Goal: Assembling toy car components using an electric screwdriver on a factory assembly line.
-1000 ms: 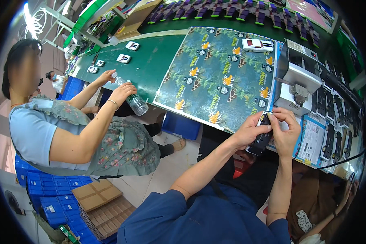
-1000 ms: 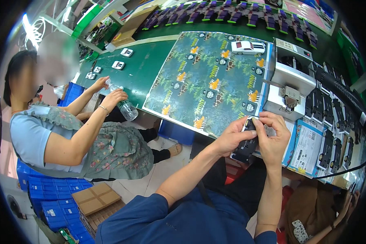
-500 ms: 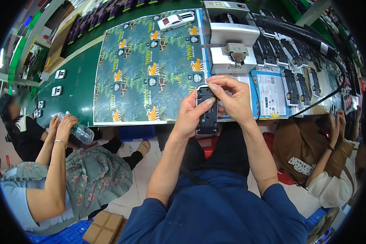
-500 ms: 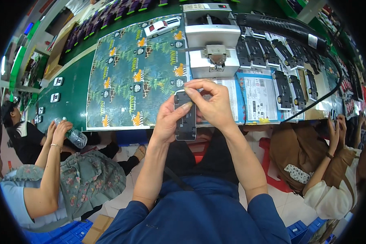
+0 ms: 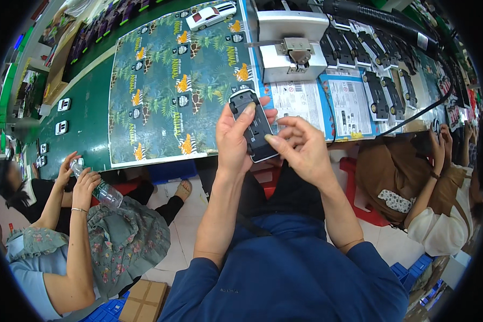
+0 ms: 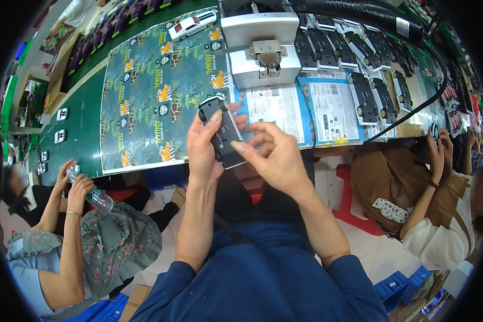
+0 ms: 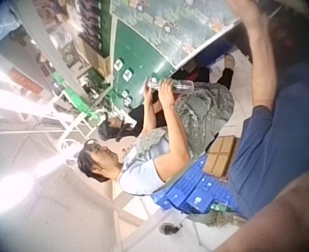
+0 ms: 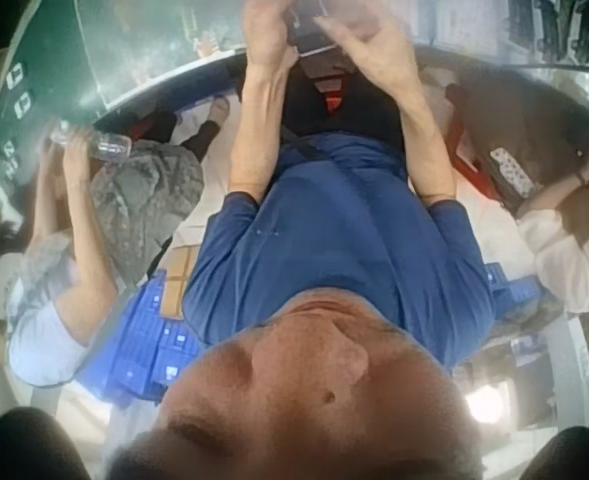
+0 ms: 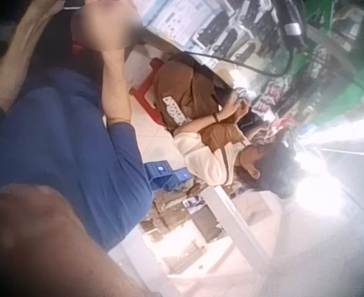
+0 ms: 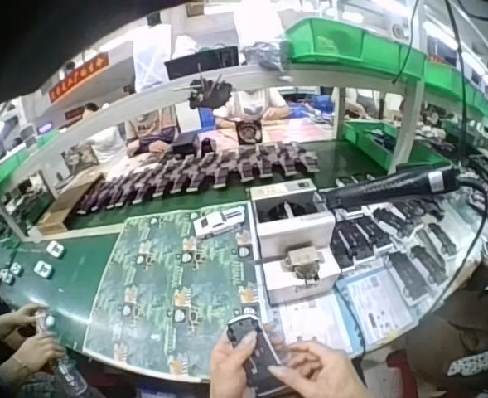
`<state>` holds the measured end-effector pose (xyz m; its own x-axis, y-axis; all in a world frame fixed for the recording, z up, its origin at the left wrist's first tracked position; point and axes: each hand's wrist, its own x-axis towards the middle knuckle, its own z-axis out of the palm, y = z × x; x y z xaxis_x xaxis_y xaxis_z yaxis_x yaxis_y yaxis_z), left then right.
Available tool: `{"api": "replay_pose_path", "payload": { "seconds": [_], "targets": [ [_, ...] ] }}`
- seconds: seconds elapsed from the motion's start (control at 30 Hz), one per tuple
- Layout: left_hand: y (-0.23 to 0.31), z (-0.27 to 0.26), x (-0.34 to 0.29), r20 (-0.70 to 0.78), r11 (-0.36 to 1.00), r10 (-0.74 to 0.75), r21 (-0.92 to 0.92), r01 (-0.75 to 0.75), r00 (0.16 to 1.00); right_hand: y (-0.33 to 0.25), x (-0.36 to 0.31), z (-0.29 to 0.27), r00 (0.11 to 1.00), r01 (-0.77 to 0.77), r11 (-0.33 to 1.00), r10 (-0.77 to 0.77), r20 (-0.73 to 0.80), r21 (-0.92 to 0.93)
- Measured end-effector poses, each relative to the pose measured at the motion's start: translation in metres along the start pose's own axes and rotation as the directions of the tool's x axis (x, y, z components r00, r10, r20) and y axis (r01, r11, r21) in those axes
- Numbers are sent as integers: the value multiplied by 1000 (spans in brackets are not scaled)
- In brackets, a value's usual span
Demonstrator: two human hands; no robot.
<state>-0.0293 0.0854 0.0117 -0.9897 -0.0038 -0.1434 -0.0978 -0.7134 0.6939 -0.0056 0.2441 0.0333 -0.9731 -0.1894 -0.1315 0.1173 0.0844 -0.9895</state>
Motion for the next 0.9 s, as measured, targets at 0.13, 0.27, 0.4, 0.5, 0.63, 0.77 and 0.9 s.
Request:
{"api": "replay_pose_path", "payload": {
  "seconds": [0.13,0.27,0.4,0.5,0.63,0.77,0.9],
  "targets": [
    [0,8,-2,-11,998,54,23,-54,998,-4,1,13,997,-62,974,49,66,218],
    [-5,10,-1,-95,998,55,-21,-57,994,4,3,22,1000,-6,954,-1,21,301],
    [-6,9,-3,-90,999,26,-36,-29,996,10,2,18,1000,-4,955,1,10,296],
    [-6,12,-2,-72,1000,9,-26,-11,997,12,0,16,1000,-2,949,2,1,316],
    [-6,18,-4,-40,999,-33,-5,33,999,10,0,15,999,10,928,3,-34,372],
    [0,5,7,-26,1000,-4,15,5,1000,-5,22,-39,921,282,959,-269,-281,4],
    [3,1,13,-46,999,-50,-5,49,998,-56,91,-93,579,706,707,-549,-602,33]
  ]
}}
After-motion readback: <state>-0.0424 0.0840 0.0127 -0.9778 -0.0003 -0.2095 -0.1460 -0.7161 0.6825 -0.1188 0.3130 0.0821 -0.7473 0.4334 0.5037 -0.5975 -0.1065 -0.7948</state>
